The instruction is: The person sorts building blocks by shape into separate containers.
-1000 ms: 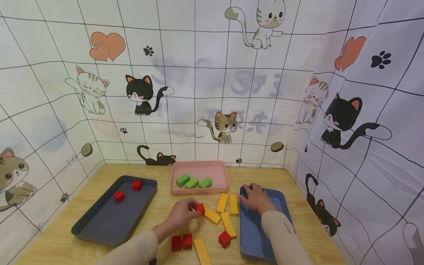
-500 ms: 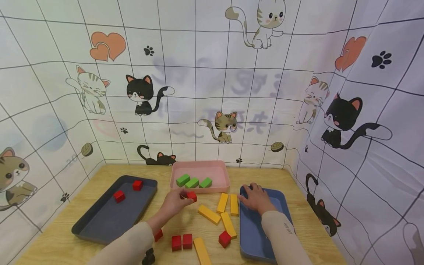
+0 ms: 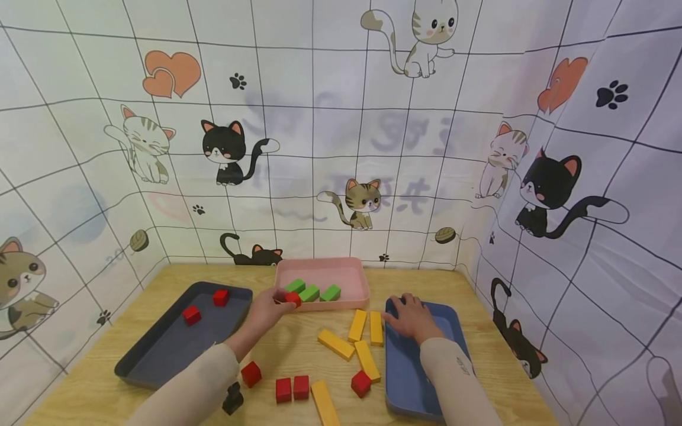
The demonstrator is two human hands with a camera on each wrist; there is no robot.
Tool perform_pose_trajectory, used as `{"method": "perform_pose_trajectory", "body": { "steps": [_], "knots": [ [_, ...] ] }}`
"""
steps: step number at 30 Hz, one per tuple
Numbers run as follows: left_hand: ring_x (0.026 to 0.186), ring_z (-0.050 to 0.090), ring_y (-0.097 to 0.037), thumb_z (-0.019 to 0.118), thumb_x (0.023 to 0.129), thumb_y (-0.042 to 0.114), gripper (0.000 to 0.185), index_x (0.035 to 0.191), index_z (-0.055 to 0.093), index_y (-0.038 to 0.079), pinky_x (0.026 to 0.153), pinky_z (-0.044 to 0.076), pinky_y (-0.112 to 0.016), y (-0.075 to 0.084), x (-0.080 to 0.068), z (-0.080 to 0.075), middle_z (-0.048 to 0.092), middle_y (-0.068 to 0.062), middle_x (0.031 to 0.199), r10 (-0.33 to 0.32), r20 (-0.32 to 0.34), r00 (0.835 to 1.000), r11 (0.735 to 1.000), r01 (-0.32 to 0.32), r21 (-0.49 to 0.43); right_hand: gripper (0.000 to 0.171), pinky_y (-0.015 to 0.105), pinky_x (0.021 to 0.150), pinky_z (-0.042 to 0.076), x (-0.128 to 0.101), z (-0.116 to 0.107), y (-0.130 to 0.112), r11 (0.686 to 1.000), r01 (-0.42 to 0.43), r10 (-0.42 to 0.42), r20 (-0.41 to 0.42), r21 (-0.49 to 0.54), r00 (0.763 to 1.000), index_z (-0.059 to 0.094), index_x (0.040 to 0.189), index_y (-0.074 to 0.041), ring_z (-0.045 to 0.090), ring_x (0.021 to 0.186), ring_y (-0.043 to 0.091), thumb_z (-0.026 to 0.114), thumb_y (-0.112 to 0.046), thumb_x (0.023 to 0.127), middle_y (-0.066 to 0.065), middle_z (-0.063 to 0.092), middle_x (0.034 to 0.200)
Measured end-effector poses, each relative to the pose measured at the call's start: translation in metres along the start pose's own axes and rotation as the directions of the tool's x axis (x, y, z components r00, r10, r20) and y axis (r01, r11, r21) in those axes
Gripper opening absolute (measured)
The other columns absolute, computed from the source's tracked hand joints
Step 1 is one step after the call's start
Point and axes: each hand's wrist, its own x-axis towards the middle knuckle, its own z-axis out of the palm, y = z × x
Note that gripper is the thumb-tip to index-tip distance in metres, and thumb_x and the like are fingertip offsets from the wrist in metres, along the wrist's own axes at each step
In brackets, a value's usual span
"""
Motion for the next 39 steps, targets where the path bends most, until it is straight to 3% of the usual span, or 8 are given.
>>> {"method": "perform_pose_trajectory", "body": {
  "steps": [8, 16, 23, 30, 39],
  "knots": [
    [0.081, 0.059, -0.021, 0.074, 0.085, 0.013, 0.026, 0.107, 0.068, 0.0, 0.068, 0.047, -0.033, -0.002, 0.009, -0.013, 0.067, -0.008, 0.091, 0.007, -0.043, 0.999, 1.0, -0.007, -0.008, 0.067, 0.067, 0.101, 0.034, -0.001, 0.0, 0.0, 1.0, -0.003, 0.003, 0.001, 0.003, 1.0, 0.045, 0.146, -0.01, 0.04, 0.128, 0.051, 0.052, -0.055, 0.097, 0.03, 0.039, 0.142],
    [0.083, 0.059, -0.024, 0.073, 0.087, 0.019, 0.033, 0.113, 0.067, 0.0, 0.068, 0.046, -0.033, -0.008, 0.02, -0.031, 0.066, -0.011, 0.095, -0.101, -0.102, 0.99, 0.995, 0.099, -0.018, 0.068, 0.066, 0.101, 0.034, -0.001, 0.0, -0.001, 1.0, -0.007, 0.007, 0.01, 0.0, 1.0, 0.045, 0.147, -0.01, 0.039, 0.129, 0.05, 0.052, -0.056, 0.097, 0.029, 0.038, 0.143],
    [0.091, 0.06, -0.03, 0.072, 0.088, 0.022, 0.037, 0.117, 0.066, 0.001, 0.078, 0.044, -0.04, -0.019, 0.029, -0.053, 0.067, -0.015, 0.102, -0.143, -0.165, 0.976, 0.988, 0.151, 0.037, 0.067, 0.066, 0.1, 0.035, -0.003, -0.001, -0.001, 1.0, 0.005, -0.005, 0.003, 0.005, 1.0, 0.045, 0.146, -0.01, 0.04, 0.128, 0.05, 0.052, -0.055, 0.097, 0.029, 0.039, 0.142],
    [0.089, 0.06, -0.03, 0.071, 0.087, 0.023, 0.038, 0.118, 0.065, 0.001, 0.073, 0.045, -0.039, -0.036, 0.032, -0.071, 0.067, -0.017, 0.101, -0.185, -0.23, 0.956, 0.98, 0.196, 0.03, 0.067, 0.068, 0.1, 0.033, -0.005, -0.002, 0.0, 0.999, 0.026, -0.026, -0.002, 0.041, 1.0, 0.045, 0.147, -0.008, 0.038, 0.13, 0.052, 0.052, -0.054, 0.098, 0.03, 0.038, 0.144],
    [0.098, 0.059, -0.037, 0.066, 0.089, 0.025, 0.047, 0.127, 0.059, -0.002, 0.08, 0.046, -0.049, -0.057, 0.029, -0.09, 0.064, -0.022, 0.117, -0.257, -0.24, 0.936, 0.958, 0.28, 0.066, 0.067, 0.067, 0.099, 0.034, -0.005, -0.003, 0.0, 0.999, 0.029, -0.029, -0.01, 0.026, 1.0, 0.046, 0.146, -0.008, 0.039, 0.128, 0.052, 0.051, -0.054, 0.098, 0.031, 0.039, 0.142]
  ]
}}
